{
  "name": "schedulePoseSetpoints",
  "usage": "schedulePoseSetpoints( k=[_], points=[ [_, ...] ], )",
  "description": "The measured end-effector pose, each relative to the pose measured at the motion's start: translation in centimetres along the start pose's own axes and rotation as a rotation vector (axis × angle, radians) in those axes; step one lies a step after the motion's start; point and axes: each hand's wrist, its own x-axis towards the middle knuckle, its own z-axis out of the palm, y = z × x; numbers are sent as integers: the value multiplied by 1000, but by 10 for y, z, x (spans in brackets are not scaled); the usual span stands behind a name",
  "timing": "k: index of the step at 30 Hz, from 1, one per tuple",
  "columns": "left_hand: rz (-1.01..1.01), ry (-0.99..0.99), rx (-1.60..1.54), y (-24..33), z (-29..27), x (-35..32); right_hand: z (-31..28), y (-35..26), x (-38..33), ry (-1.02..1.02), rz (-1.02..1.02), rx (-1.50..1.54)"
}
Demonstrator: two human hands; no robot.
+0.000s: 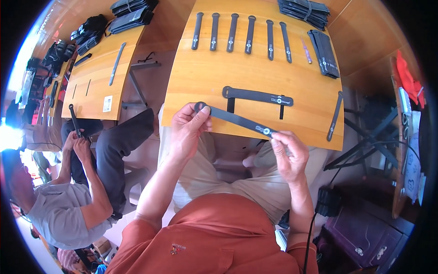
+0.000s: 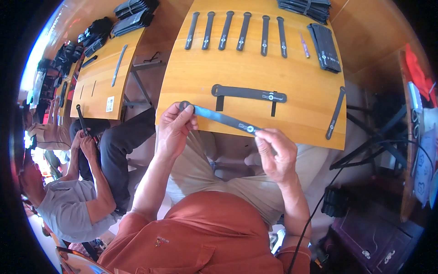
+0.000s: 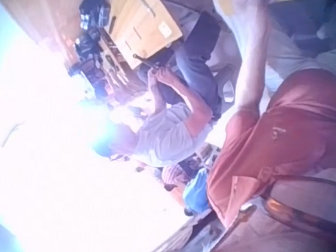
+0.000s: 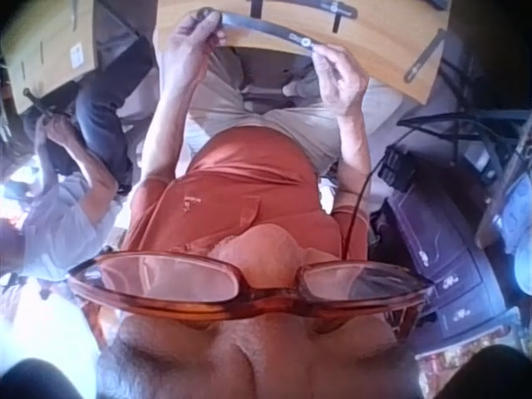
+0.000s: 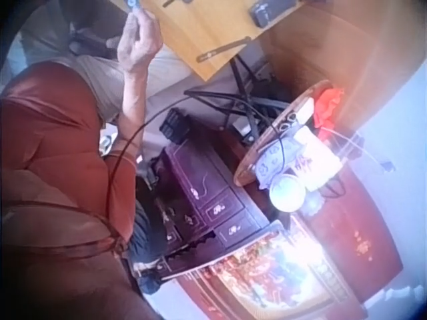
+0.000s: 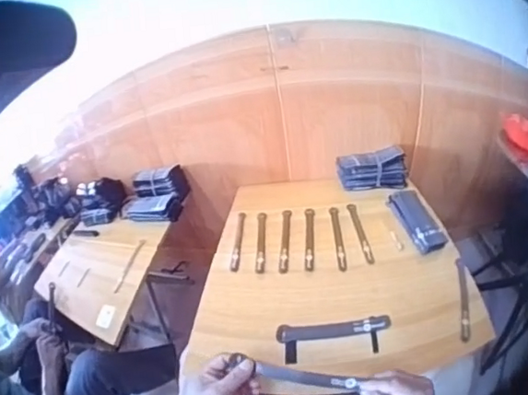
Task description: Inspecting individual watch straps and organizing them into neat stacks on a workbench.
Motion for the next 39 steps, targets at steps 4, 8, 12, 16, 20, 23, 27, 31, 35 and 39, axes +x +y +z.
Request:
schedulePoseSetpoints(
  k=[4, 8, 12, 16, 20, 23, 27, 31, 35, 39],
  points=[
    [33, 28, 145, -12, 6, 15, -9, 16, 7, 40, 232, 69],
    [3, 35, 247, -16, 12, 28, -13, 34, 17, 126, 369, 71],
    [56, 23, 371, -20, 10, 41, -23, 51, 28, 94, 412, 64],
    [34, 53, 525, -17, 19, 46, -26, 59, 37, 66, 422, 25],
    [-12, 55, 591, -12, 24, 50, -27, 66, 42, 82, 466, 27],
    [-12, 63, 657, -10, 23, 55, -24, 68, 47, 115, 461, 25],
    [-38, 80, 744, -8, 26, 60, -22, 67, 52, 110, 502, 7],
    [-52, 110, 803, -5, 29, 63, -21, 70, 55, 120, 553, -9],
    [-108, 116, 847, 1, 35, 66, -22, 74, 57, 98, 525, -71],
    [-126, 129, 817, -1, 34, 67, -21, 74, 60, 94, 540, -76]
  ],
)
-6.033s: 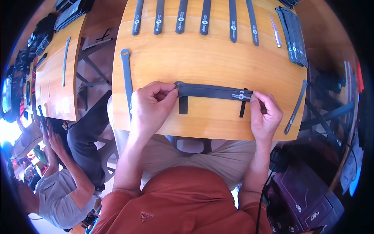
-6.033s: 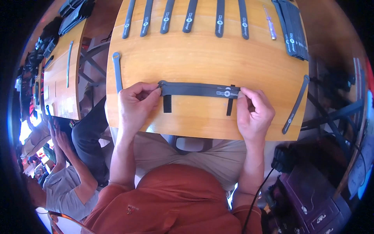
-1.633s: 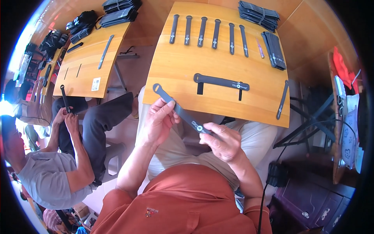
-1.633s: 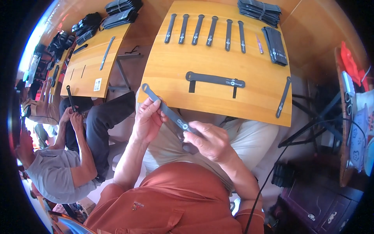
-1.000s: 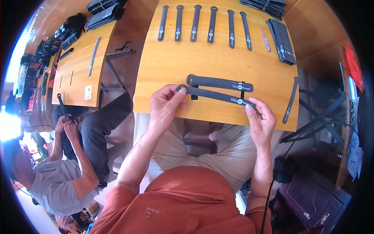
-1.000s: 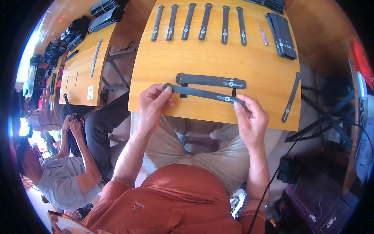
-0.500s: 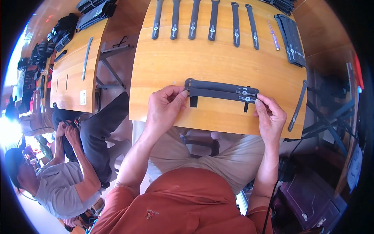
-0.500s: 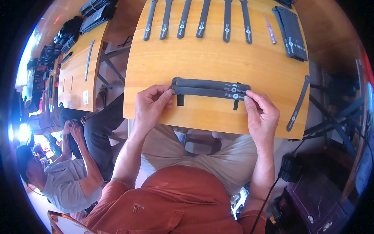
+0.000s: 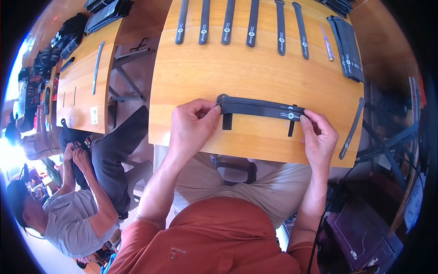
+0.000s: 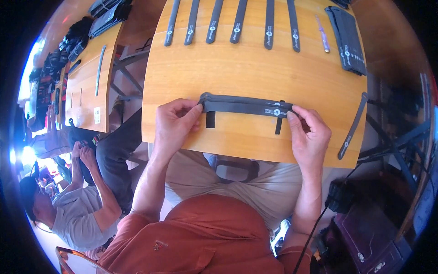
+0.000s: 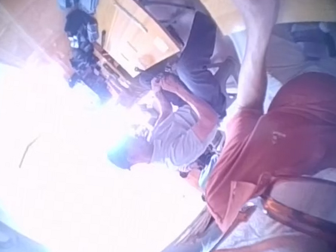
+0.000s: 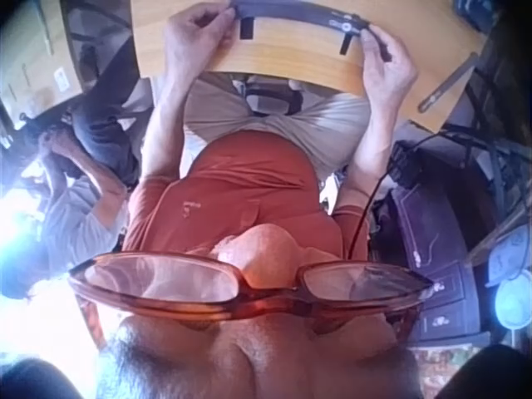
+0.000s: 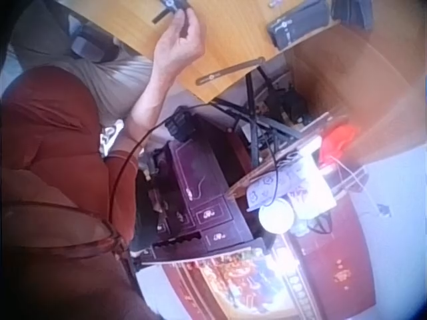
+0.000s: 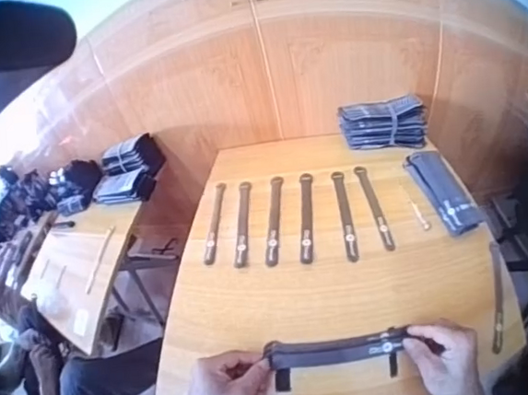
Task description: Inspecting individual watch straps and organizing them into neat stacks on a workbench.
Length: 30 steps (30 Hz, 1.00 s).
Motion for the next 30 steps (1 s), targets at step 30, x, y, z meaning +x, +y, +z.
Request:
schedulePoseSetpoints(
  k=[30],
  points=[
    [-34, 49, -39, -1, 3, 0, 4, 6, 5, 11, -163, -117]
  ],
)
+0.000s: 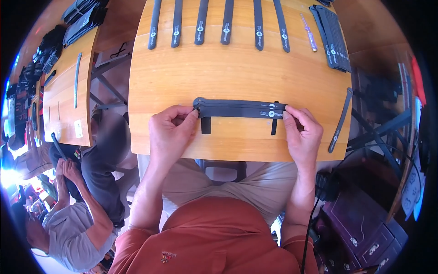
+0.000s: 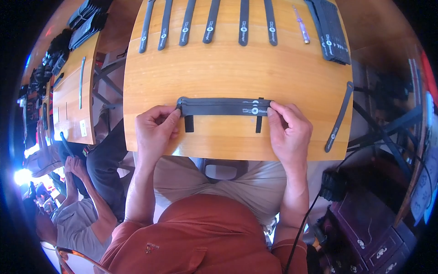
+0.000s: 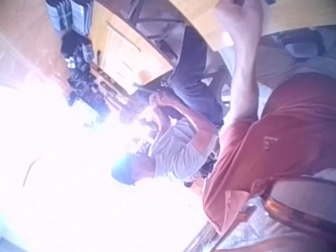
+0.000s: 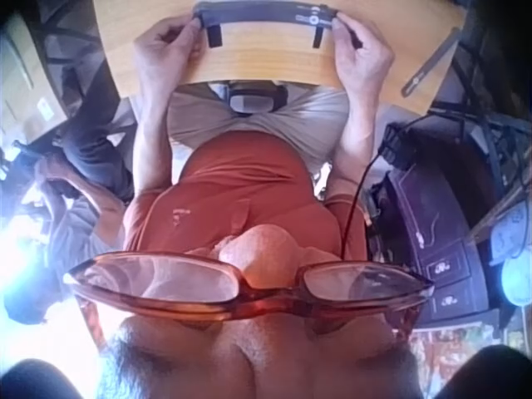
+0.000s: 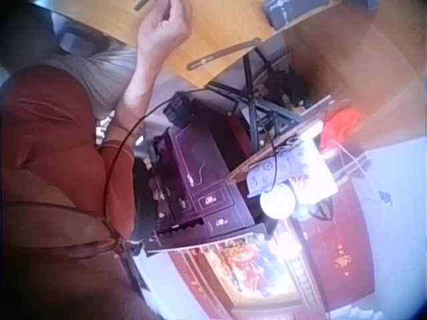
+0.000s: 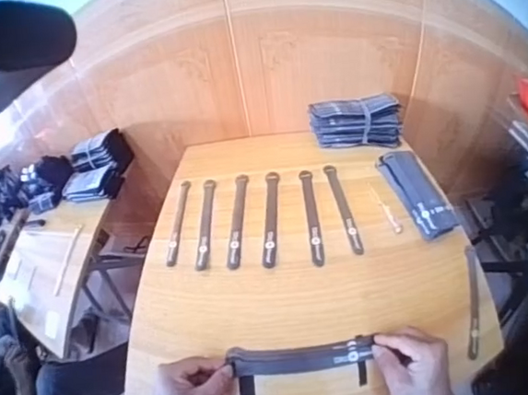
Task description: Inspecting individual watch straps and organizing them into neat stacks on a workbench.
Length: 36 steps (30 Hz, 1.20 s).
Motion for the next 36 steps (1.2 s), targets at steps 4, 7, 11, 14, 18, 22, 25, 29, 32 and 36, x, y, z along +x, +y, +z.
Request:
schedulePoseSetpoints(
  k=[4, 7, 11, 14, 18, 22, 25, 29, 32, 36],
  points=[
    [11, -23, -12, -1, 0, 1, -1, -2, 0, 14, 6, -21],
    [27, -14, 0, -2, 0, 2, -2, -4, 0, 3, 7, -15],
    [31, -15, -6, -5, -1, 2, -1, -2, -1, 6, 7, 7],
    [45, -12, 9, -6, -1, 2, -2, -4, -1, -9, 59, 18],
    [39, -12, 25, -5, 0, 1, -1, -4, -1, 1, 14, -8],
    [61, -2, 31, -6, 1, 1, -1, -4, -1, -3, 24, -22],
    [52, 12, 57, -4, 2, 1, -1, -3, -1, 5, 15, -8],
    [27, -12, 58, -8, 0, 2, 1, 0, -1, 9, 5, 3],
    [34, -17, 54, -8, 0, 2, 1, 0, -2, 19, 4, 7],
    [43, -8, 75, -9, 0, 2, 1, -1, -1, 19, 28, -10]
  ],
)
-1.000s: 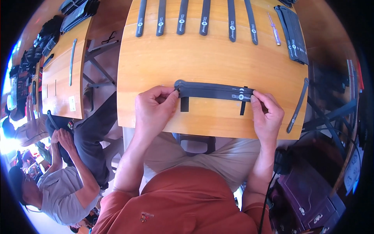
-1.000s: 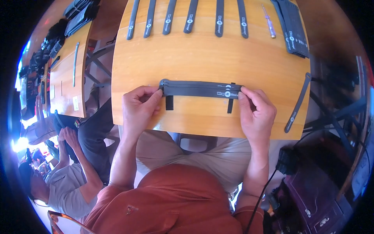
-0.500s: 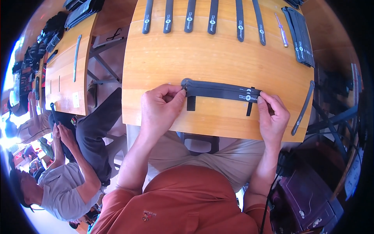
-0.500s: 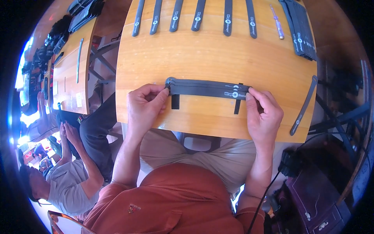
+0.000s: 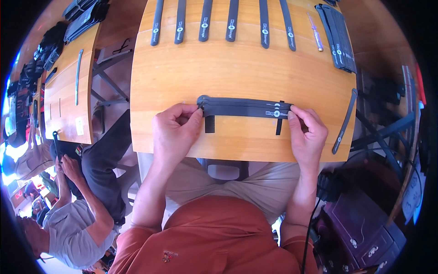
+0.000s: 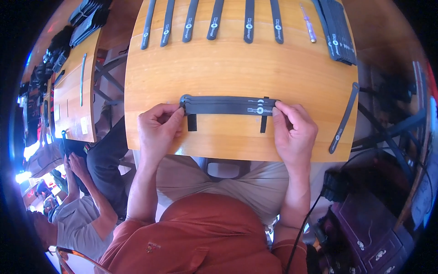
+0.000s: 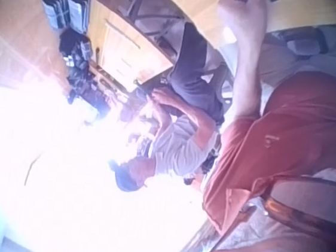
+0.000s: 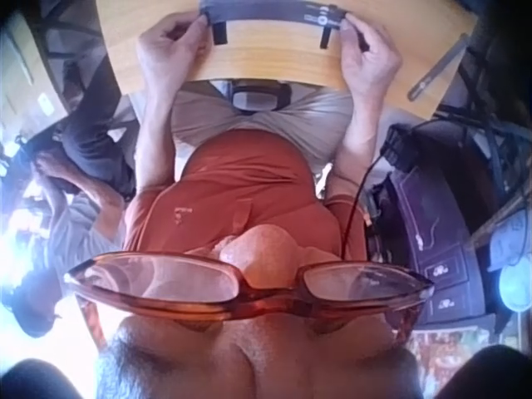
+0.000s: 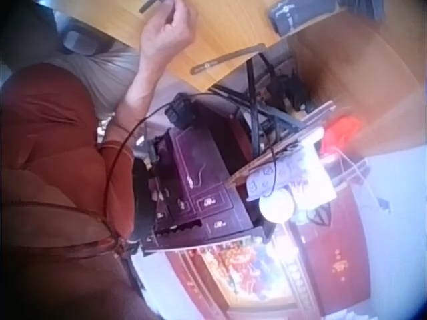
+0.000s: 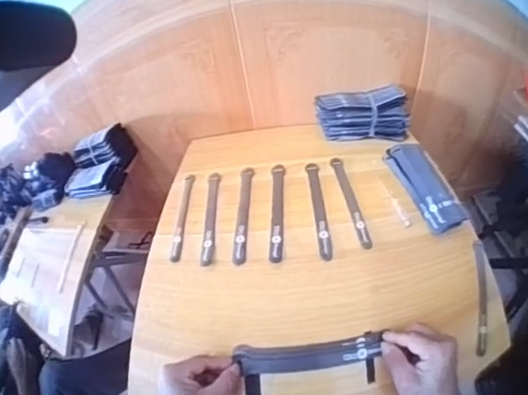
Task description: Inspecting individual watch straps and organizing them into neat stacks on a workbench.
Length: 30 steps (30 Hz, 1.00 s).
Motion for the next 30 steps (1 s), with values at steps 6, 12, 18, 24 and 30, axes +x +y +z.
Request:
schedulePoseSetpoints(
  k=[6, 12, 18, 24, 30],
  points=[
    [4, 21, -52, -2, 2, 0, 0, 1, 0, 5, -34, -3],
    [2, 12, -24, -2, 2, 1, 0, -2, 0, 0, -30, -17],
    [20, 10, -33, -4, 2, 1, 0, -3, -1, 14, -76, -72],
    [27, 43, -4, -5, 3, 2, 4, -3, -2, 55, -108, -83],
    [67, 65, 53, -7, 4, 3, 4, -8, -2, 42, -124, -173]
  ],
)
